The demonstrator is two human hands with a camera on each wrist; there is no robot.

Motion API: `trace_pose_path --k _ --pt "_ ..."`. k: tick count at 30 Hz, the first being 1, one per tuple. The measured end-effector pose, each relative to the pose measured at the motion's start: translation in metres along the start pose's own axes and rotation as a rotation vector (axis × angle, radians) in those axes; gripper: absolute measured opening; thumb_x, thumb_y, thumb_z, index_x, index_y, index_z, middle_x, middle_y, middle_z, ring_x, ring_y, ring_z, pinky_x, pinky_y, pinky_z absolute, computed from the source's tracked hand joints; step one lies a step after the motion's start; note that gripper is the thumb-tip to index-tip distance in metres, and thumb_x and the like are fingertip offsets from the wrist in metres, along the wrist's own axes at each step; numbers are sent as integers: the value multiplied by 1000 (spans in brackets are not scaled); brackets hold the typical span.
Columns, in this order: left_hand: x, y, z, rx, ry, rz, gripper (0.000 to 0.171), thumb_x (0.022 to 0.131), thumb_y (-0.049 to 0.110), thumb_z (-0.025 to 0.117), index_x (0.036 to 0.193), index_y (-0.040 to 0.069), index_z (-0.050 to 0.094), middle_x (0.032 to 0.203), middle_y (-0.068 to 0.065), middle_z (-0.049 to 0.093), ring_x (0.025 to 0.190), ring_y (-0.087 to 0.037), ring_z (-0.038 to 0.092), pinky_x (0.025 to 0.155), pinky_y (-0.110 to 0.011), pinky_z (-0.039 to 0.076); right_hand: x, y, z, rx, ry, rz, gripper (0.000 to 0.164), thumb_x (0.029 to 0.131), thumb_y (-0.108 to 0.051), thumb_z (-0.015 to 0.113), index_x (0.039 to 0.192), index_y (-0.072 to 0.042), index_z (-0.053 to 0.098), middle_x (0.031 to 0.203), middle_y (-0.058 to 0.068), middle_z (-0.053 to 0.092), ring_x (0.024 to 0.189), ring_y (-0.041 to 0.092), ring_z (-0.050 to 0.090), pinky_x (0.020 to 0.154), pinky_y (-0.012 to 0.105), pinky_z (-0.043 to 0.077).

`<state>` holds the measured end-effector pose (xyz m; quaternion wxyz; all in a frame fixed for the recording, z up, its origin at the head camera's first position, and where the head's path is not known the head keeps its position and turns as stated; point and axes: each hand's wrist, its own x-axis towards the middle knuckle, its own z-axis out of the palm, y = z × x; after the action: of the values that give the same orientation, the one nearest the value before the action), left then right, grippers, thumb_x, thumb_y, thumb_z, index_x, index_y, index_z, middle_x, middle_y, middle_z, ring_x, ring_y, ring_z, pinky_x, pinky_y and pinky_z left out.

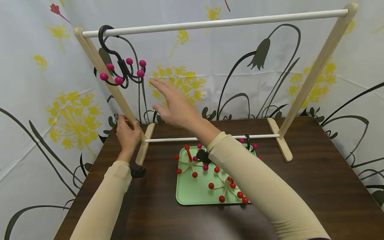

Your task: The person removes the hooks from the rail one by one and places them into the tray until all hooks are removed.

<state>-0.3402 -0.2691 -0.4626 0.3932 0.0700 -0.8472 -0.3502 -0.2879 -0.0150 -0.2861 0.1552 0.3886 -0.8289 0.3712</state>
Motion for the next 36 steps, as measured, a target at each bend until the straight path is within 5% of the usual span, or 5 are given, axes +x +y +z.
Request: trace_pose_path --k 6,10,19,31,36 --pt "-1 0 0 16 -10 -18 23 89 12 64 105 2 51 96 -18 52 81 -39 56 69 -57 42 44 -8 3 -121 -52 -49 64 96 -18 61 153 -10 32 159 5 27 147 15 16 113 24 15" --pt "-1 0 1 12 -3 -6 22 89 11 64 104 1 51 94 -18 52 79 -38 55 68 -56 42 54 -11 3 -150 -85 -25 52 99 -24 58 147 -10 44 147 5 43 137 17 36 109 24 26" --pt "1 1 1 21 -5 -23 22 89 13 63 105 1 52 96 -18 52 82 -39 56 70 -57 42 62 -19 -7 42 195 238 50 100 -25 57 144 -4 46 85 5 50 75 15 45 72 22 36" --pt "-2 2 1 0 2 -10 22 90 12 62 105 1 51 95 -18 52 79 -38 55 67 -56 42 54 -10 -31 -159 251 488 33 93 -39 66 121 -22 71 76 1 54 63 14 43 52 23 27" --pt "-4 1 4 8 0 -5 22 90 12 63 106 1 51 95 -19 52 81 -39 56 68 -56 42 47 -5 -40 -160 264 530 30 92 -38 67 117 -23 73 100 -4 61 84 9 53 65 23 38"
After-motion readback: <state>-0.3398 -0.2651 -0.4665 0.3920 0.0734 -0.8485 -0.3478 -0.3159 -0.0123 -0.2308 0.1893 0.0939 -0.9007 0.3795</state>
